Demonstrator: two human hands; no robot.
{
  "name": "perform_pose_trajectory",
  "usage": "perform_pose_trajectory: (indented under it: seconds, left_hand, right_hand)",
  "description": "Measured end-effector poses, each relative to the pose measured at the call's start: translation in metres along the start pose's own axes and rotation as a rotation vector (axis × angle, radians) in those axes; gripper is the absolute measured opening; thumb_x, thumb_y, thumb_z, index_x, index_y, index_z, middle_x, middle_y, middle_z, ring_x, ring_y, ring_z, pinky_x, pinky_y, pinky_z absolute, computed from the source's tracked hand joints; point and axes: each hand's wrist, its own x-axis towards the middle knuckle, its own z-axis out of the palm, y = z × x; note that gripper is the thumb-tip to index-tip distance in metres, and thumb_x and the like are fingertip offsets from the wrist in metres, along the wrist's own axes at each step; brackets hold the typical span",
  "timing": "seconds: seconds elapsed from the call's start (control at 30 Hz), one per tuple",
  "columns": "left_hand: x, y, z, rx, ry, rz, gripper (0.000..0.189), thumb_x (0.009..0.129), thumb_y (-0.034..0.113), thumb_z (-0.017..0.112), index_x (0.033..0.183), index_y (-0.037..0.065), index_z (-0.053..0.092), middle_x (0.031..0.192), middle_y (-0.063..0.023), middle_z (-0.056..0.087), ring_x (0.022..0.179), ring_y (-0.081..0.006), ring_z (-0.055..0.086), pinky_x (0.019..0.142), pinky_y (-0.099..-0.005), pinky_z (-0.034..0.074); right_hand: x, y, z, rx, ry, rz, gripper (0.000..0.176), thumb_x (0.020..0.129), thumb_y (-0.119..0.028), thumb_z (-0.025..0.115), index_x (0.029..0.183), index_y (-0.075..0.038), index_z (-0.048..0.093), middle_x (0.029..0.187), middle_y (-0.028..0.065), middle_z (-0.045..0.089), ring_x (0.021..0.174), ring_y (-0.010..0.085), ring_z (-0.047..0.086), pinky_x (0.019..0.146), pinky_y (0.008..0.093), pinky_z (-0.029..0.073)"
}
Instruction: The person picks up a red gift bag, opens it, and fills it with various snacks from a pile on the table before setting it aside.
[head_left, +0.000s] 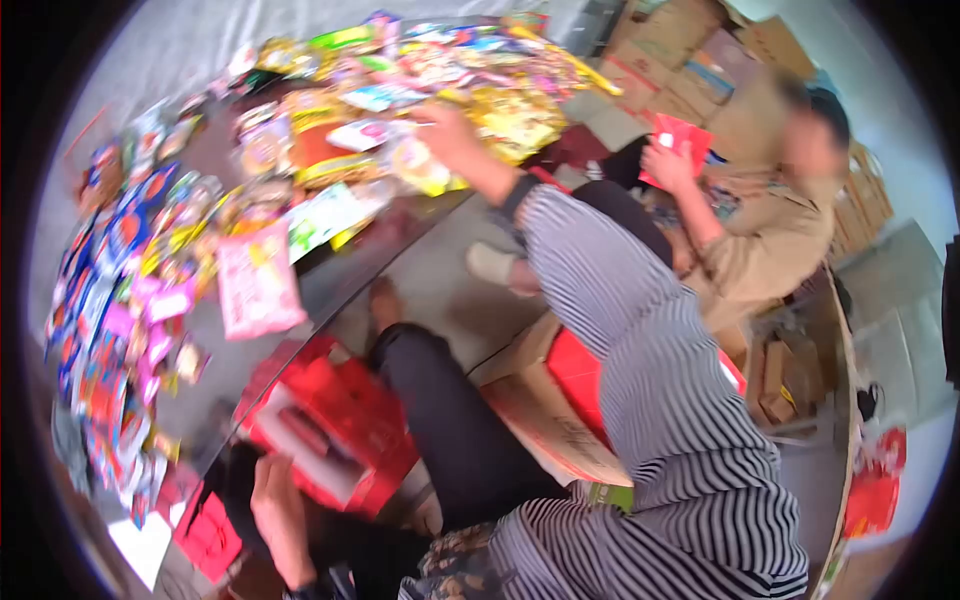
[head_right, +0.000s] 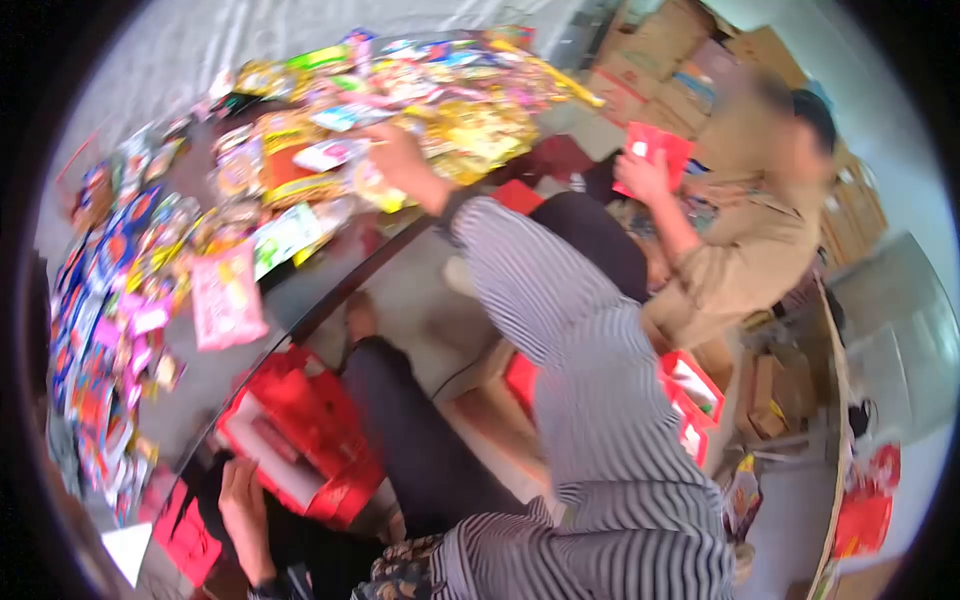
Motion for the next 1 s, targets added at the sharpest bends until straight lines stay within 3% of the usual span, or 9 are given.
perform_pose_trajectory:
  seconds: [0.17,0.33,0.5,0.6,0.63,0.7,0.77,0.87,1.0]
  left_hand:
    - [0.015,0.039,-0.024,0.089,0.047,0.142,0.017,0.09,-0.002,0.059,0.106,-0.005,0.065,0.097,-0.0201,0.065,0.088,-0.0349,0.066,0.075,-0.0391,0.055]
    - [0.023,0.047,-0.028,0.079,-0.035,0.035,0.015,0.092,0.0,0.061,0.105,-0.005,0.067,0.103,-0.0191,0.067,0.095,-0.034,0.066,0.083,-0.0386,0.055]
    - [0.026,0.042,-0.025,0.108,-0.056,0.024,0.016,0.093,0.001,0.06,0.106,-0.004,0.067,0.105,-0.0195,0.068,0.097,-0.0331,0.066,0.084,-0.0379,0.055]
    - [0.005,0.004,-0.009,0.031,-0.072,-0.102,0.02,0.087,-0.007,0.053,0.104,-0.006,0.063,0.104,-0.0201,0.062,0.097,-0.037,0.062,0.083,-0.0398,0.051]
    - [0.013,0.014,-0.01,0.044,-0.077,-0.121,0.019,0.086,-0.007,0.054,0.103,-0.006,0.064,0.104,-0.0201,0.062,0.097,-0.0372,0.063,0.082,-0.041,0.051]
    - [0.017,0.02,-0.014,0.072,-0.095,-0.128,0.022,0.086,-0.007,0.055,0.105,-0.004,0.064,0.106,-0.0185,0.063,0.096,-0.0363,0.064,0.082,-0.0409,0.052]
    - [0.018,0.024,-0.015,0.076,-0.075,-0.165,0.022,0.083,-0.008,0.057,0.104,-0.004,0.064,0.106,-0.0177,0.063,0.096,-0.0347,0.064,0.081,-0.0405,0.052]
    - [0.015,0.016,-0.014,0.105,-0.074,-0.199,0.022,0.081,-0.008,0.06,0.103,-0.004,0.065,0.106,-0.0163,0.064,0.094,-0.033,0.065,0.08,-0.0394,0.053]
    - [0.019,0.016,-0.017,0.121,-0.061,-0.199,0.022,0.079,-0.007,0.06,0.1,-0.004,0.065,0.103,-0.0156,0.065,0.091,-0.0323,0.065,0.078,-0.039,0.053]
  right_hand:
    - [0.033,0.039,0.008,-0.445,0.237,-0.201,0.034,0.08,-0.008,0.056,0.112,0.0,0.065,0.112,0.0211,0.064,0.101,0.0383,0.061,0.089,0.0456,0.048]
    - [0.043,0.043,0.018,-0.493,0.175,-0.14,0.017,0.082,-0.012,0.055,0.093,0.0,0.061,0.097,0.0195,0.061,0.104,0.0374,0.057,0.089,0.0467,0.046]
    - [0.062,0.069,0.007,-1.212,-0.098,-0.657,0.012,0.077,-0.014,0.06,0.073,-0.008,0.07,0.09,0.0093,0.062,0.092,0.0287,0.057,0.082,0.0396,0.048]
    - [0.074,0.079,-0.004,-1.242,-0.293,-0.657,0.017,0.079,-0.014,0.057,0.086,-0.001,0.066,0.094,0.0139,0.059,0.092,0.0313,0.055,0.084,0.0421,0.046]
    - [0.083,0.093,-0.004,-1.232,-0.137,-0.864,0.017,0.075,-0.023,0.064,0.077,-0.009,0.075,0.085,0.0127,0.069,0.087,0.0288,0.065,0.081,0.0431,0.049]
    - [0.098,0.095,0.004,-1.561,-0.423,-0.683,0.023,0.08,-0.022,0.062,0.089,-0.005,0.074,0.1,0.0153,0.068,0.1,0.0289,0.063,0.088,0.0434,0.049]
    - [0.098,0.115,-0.001,-1.319,-0.171,-0.771,0.014,0.078,-0.014,0.055,0.072,-0.008,0.066,0.082,0.0093,0.063,0.09,0.0253,0.059,0.087,0.0406,0.045]
    - [0.092,0.076,-0.006,-1.009,-0.172,-1.037,0.011,0.084,-0.01,0.052,0.081,-0.006,0.062,0.083,0.0088,0.061,0.09,0.0254,0.059,0.1,0.0402,0.039]
    - [0.109,0.079,-0.003,-1.144,-0.412,-0.736,0.014,0.086,-0.012,0.052,0.094,-0.006,0.061,0.099,0.0124,0.059,0.102,0.0287,0.056,0.105,0.0411,0.037]
